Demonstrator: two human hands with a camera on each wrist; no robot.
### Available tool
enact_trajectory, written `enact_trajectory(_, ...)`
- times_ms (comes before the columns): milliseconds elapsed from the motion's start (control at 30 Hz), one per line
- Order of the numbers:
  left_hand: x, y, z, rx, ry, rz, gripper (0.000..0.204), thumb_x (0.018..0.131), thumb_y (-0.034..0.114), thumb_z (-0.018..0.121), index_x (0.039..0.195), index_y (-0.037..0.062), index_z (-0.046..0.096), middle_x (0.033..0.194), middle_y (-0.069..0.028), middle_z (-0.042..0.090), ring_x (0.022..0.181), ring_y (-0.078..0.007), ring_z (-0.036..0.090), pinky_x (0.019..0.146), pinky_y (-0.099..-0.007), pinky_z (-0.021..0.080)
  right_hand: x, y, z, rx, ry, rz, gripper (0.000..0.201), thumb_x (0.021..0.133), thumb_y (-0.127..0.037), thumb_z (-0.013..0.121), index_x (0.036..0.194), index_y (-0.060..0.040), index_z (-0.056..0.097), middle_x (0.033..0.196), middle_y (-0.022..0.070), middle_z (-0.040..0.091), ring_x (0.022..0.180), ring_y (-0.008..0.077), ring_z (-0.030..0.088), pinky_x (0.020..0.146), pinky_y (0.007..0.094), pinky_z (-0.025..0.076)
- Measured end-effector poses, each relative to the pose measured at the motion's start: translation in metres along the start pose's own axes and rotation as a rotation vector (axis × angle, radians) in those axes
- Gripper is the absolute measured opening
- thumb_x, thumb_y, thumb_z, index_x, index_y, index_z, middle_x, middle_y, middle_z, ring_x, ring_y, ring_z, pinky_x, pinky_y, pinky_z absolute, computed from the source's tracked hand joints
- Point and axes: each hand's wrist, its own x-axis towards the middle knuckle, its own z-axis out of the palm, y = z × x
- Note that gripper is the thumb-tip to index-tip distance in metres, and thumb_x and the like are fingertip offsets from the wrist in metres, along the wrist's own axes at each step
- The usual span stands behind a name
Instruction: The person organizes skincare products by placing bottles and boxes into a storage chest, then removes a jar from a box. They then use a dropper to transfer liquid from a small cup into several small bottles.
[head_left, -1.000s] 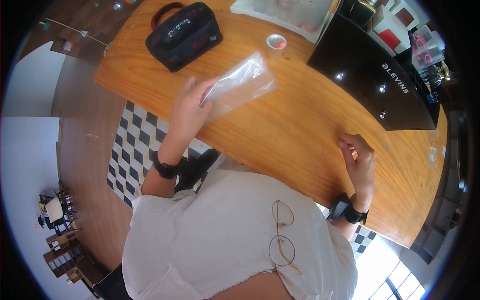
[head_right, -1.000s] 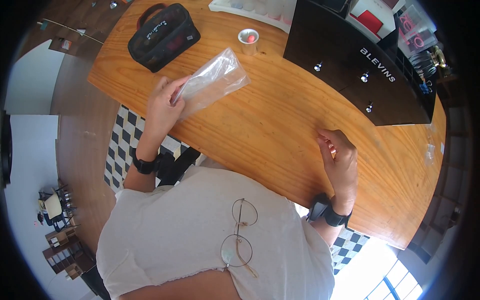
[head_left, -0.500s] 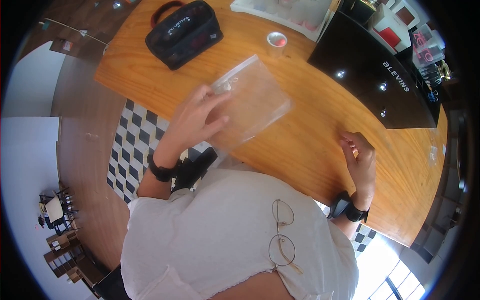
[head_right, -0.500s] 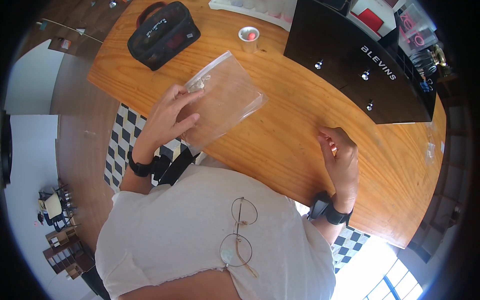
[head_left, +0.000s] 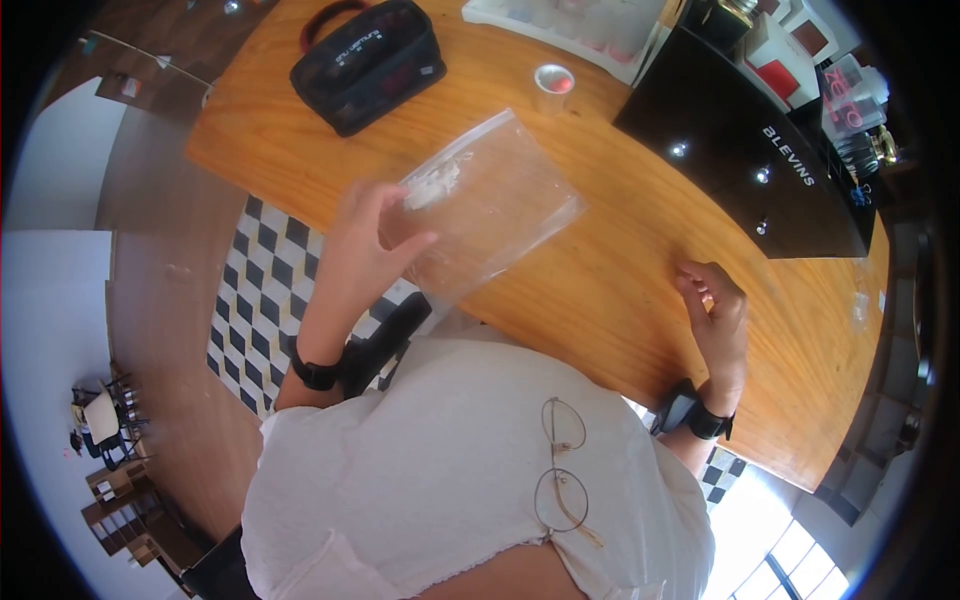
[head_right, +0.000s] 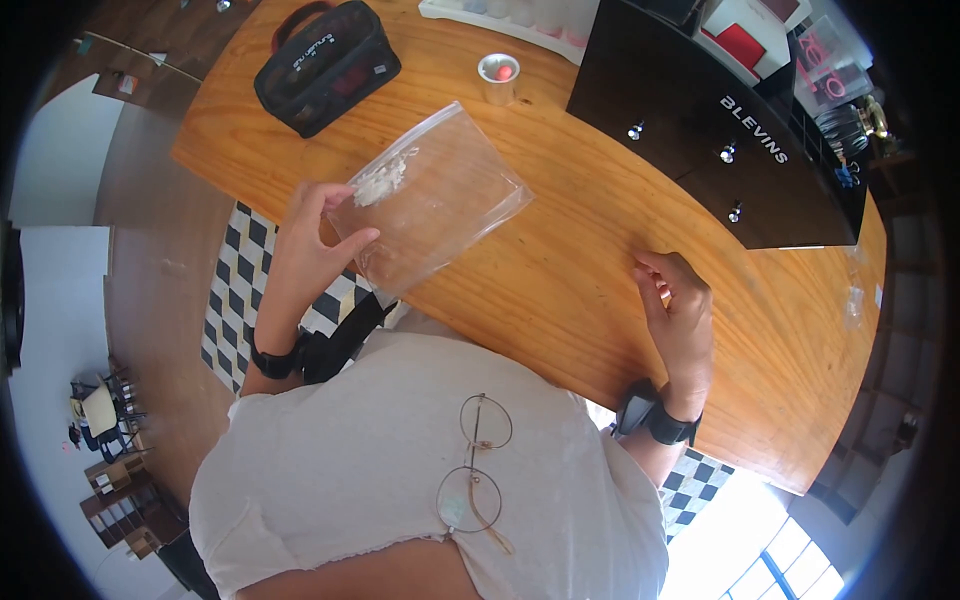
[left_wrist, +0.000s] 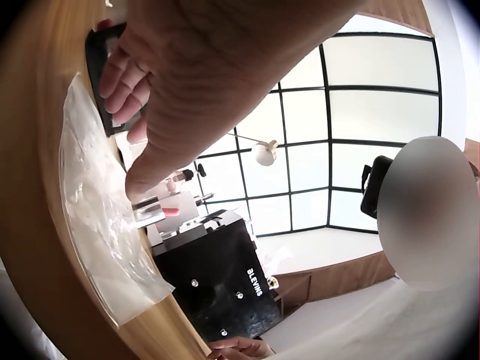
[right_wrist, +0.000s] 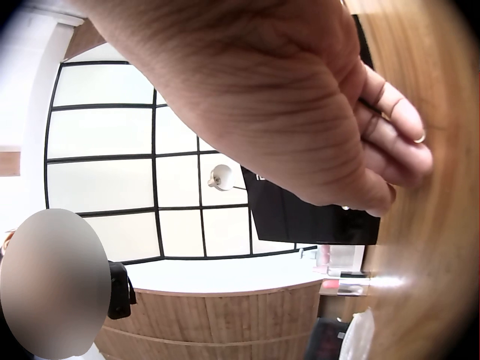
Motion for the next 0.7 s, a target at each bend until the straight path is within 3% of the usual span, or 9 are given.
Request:
enact_trajectory(200,-0.019,-0.007,-0.001,-0.049,-0.031,0.07,0.045,0.071,0.015,0.085,0.109,0.0067,0.063,0.11,-0.0112,0.059,0.106,-0.0279,0.057,0.09,-0.0356,0.048,0.005,0.006,0.005,0.007,-0.015,-0.021,0.011,0.091,0.001,0.066,0.101,0.0023,0.069,0.085,0.011,0.068,0.073,0.0164,0.065,0.068,0.027,0.051)
enact_trajectory(300,-0.028,-0.008,0.004,-0.109,-0.08,-0.023,0.047,0.069,0.015,0.086,0.109,0.0074,0.063,0.112,-0.0107,0.059,0.109,-0.0288,0.056,0.092,-0.0368,0.046,0.012,0.004,0.01,0.053,-0.045,-0.056,0.011,0.091,0.002,0.065,0.101,0.0025,0.069,0.086,0.0102,0.068,0.075,0.0153,0.065,0.069,0.0265,0.051)
enact_trajectory(400,-0.034,-0.017,0.016,-0.059,-0.004,0.055,0.05,0.067,0.014,0.088,0.11,0.0082,0.064,0.114,-0.0111,0.058,0.109,-0.0295,0.055,0.093,-0.0368,0.046,0.023,-0.013,0.015,0.074,-0.082,-0.113,0.011,0.091,0.001,0.065,0.101,0.0022,0.069,0.088,0.0095,0.069,0.078,0.0156,0.065,0.072,0.0265,0.051)
enact_trajectory(500,-0.039,-0.018,0.021,0.022,0.196,0.07,0.055,0.066,0.014,0.089,0.114,0.0077,0.063,0.114,-0.0118,0.057,0.108,-0.03,0.055,0.091,-0.0369,0.047,0.044,-0.048,0.023,0.072,-0.102,-0.189,0.013,0.092,0.0,0.065,0.104,0.0015,0.069,0.093,0.0089,0.07,0.082,0.0167,0.066,0.074,0.0269,0.051)
enact_trajectory(600,-0.043,-0.022,0.025,0.01,0.29,0.007,0.061,0.066,0.013,0.088,0.12,0.0071,0.061,0.114,-0.0124,0.057,0.105,-0.0288,0.056,0.089,-0.0365,0.049,0.081,-0.061,0.044,0.09,-0.118,-0.211,0.019,0.092,-0.006,0.066,0.11,0.0002,0.068,0.098,0.0095,0.071,0.089,0.0183,0.068,0.077,0.0285,0.053)
enact_trajectory(700,-0.047,-0.026,0.027,-0.067,0.237,-0.077,0.069,0.066,0.013,0.088,0.127,0.0066,0.058,0.115,-0.0121,0.057,0.102,-0.0267,0.056,0.089,-0.0365,0.049,0.124,-0.043,0.081,0.044,-0.15,-0.213,0.027,0.091,-0.012,0.068,0.115,-0.0003,0.067,0.099,0.0114,0.071,0.092,0.0195,0.07,0.081,0.0306,0.055)
